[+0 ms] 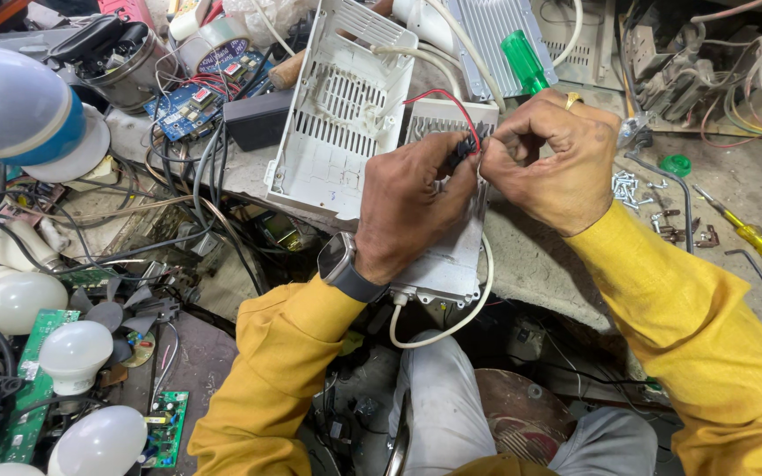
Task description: The person repairs an electronic driver unit on a cluttered workbench. They unscrew and remove the old cooling fan, use pliers to cut and strip the fan wires, twist the new fan's wires to the device leads, and press the new fan onto the heatsink mounting position.
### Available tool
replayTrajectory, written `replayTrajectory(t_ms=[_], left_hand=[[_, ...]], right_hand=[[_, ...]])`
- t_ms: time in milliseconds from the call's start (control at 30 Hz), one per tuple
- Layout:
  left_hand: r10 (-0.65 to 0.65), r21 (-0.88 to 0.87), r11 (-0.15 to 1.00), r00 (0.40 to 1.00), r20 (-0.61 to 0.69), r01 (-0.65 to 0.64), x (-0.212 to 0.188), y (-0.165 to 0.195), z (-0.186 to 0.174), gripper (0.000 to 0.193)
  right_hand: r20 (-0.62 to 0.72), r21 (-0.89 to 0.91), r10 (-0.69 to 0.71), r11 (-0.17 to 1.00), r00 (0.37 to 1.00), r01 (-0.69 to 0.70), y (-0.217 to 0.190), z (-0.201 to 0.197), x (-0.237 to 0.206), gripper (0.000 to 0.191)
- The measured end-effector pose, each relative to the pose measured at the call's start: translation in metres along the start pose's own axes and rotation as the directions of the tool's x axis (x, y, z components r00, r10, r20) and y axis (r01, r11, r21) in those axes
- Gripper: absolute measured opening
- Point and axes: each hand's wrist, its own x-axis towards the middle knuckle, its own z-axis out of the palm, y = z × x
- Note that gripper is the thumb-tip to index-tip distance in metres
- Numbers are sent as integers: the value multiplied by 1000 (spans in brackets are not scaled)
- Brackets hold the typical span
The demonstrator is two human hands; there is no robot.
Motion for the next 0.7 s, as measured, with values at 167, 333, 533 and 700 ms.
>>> replayTrajectory(t_ms=[167,333,533,700], left_hand=[[-19,-20,1000,998,-64,18,0,2,5,17],[-318,-215,928,948,-27,305,5,-7,7,16],[-391,-597,697,909,148,397,9,-26,0,33],[-361,-715,563,901,239,415,11,-30,-8,30]], right_hand=[[-45,-50,-43,998,998,40,2,3,-3,12],[-67,-28,-12,1000,998,11,1,-1,-4,11],[247,-1,154,987,957,-159,-1,-35,14,11],[533,-82,114,993,839,-83,-15,-62,30,13]])
